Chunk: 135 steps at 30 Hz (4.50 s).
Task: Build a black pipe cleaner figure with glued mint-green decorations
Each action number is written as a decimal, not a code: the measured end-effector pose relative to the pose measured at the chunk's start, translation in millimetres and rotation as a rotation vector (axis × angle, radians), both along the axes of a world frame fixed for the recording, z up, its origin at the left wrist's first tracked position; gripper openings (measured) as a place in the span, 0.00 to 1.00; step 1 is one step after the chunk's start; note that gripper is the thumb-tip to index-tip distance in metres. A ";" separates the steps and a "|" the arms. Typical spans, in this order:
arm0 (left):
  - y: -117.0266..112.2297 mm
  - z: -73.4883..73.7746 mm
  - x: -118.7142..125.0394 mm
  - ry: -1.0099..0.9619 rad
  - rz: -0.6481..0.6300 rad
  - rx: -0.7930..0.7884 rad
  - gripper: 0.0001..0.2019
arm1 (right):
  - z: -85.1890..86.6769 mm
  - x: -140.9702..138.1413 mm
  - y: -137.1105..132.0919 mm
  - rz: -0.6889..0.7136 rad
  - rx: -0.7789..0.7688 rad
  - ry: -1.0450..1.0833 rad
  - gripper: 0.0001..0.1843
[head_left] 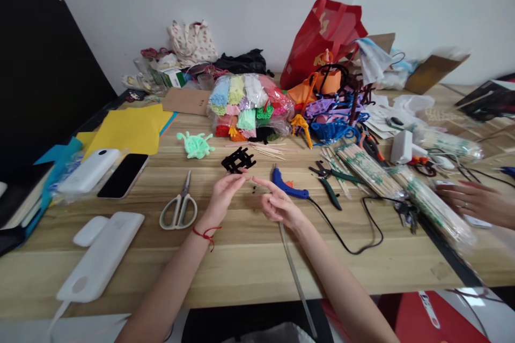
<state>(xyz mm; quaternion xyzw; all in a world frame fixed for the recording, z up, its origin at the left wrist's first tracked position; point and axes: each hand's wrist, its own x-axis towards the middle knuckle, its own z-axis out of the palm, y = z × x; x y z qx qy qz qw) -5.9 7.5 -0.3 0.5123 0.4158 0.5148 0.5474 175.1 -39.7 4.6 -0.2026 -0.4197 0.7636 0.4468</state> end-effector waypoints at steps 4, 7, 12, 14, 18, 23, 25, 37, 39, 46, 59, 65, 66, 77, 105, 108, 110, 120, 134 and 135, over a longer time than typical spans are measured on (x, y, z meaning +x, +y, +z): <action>-1.7 3.2 -0.6 -0.008 0.006 -0.019 0.14 | -0.9 0.9 0.5 -0.014 -0.007 -0.002 0.34; -3.1 6.5 0.7 -0.053 0.012 -0.052 0.13 | -2.0 0.4 0.5 -0.031 -0.012 -0.023 0.32; -4.1 10.3 2.5 -0.067 0.020 -0.046 0.12 | -3.1 1.6 0.9 -0.030 -0.002 -0.028 0.29; -4.7 11.2 3.0 -0.041 0.004 -0.030 0.12 | -3.2 2.3 1.3 -0.037 0.012 -0.045 0.29; -6.8 12.5 3.8 -0.024 -0.049 -0.012 0.12 | -3.1 1.8 2.1 -0.028 0.035 -0.097 0.32; -7.0 10.4 3.1 -0.072 -0.059 -0.047 0.11 | -0.5 0.9 1.1 0.012 0.088 -0.132 0.31; -5.5 7.9 2.5 -0.093 -0.062 -0.080 0.11 | 1.1 1.3 0.4 0.038 0.111 -0.173 0.31; -0.3 1.7 7.3 -0.570 -0.173 -0.264 0.18 | -1.9 7.0 6.0 -0.387 0.191 -0.323 0.16; 0.6 2.9 5.9 -0.656 -0.238 -0.342 0.21 | -5.2 10.2 9.5 -0.508 0.191 -0.315 0.13; -0.3 7.4 2.9 -0.793 -0.400 -0.550 0.20 | -6.7 15.7 15.5 -0.718 0.418 -0.557 0.18; -5.5 10.3 6.2 -0.521 -0.414 -0.447 0.15 | -16.3 9.4 15.2 -0.718 0.331 -0.627 0.12; -5.5 12.6 2.3 -0.462 -0.404 -0.374 0.17 | -20.1 8.2 14.5 -0.692 0.244 -0.561 0.12; -6.3 12.9 2.3 -0.420 -0.397 -0.347 0.18 | -20.5 8.1 14.4 -0.693 0.245 -0.554 0.12; -11.3 7.5 15.0 -0.151 -0.250 -0.190 0.30 | -13.9 8.4 13.1 -0.690 0.550 -0.660 0.06; 7.1 2.3 2.0 -0.545 0.121 -0.431 0.11 | -17.5 52.4 16.1 -0.530 0.651 -1.570 0.41; 12.7 1.4 -5.3 -0.680 0.104 -0.547 0.05 | -16.6 52.7 17.6 -0.575 0.630 -1.485 0.37; 14.7 1.8 -8.7 -0.686 0.085 -0.573 0.06 | -12.6 49.1 18.3 -0.655 0.615 -1.318 0.35; 3.7 3.5 4.2 -0.522 0.092 -0.410 0.13 | 5.1 9.7 6.5 -0.642 0.027 -0.138 0.23; -3.9 2.4 2.5 -0.122 -0.061 -0.060 0.13 | 3.0 16.6 6.6 -0.522 -0.071 -0.048 0.17; -4.0 2.1 2.3 -0.122 -0.069 -0.058 0.13 | 3.5 16.3 6.3 -0.504 -0.074 -0.055 0.18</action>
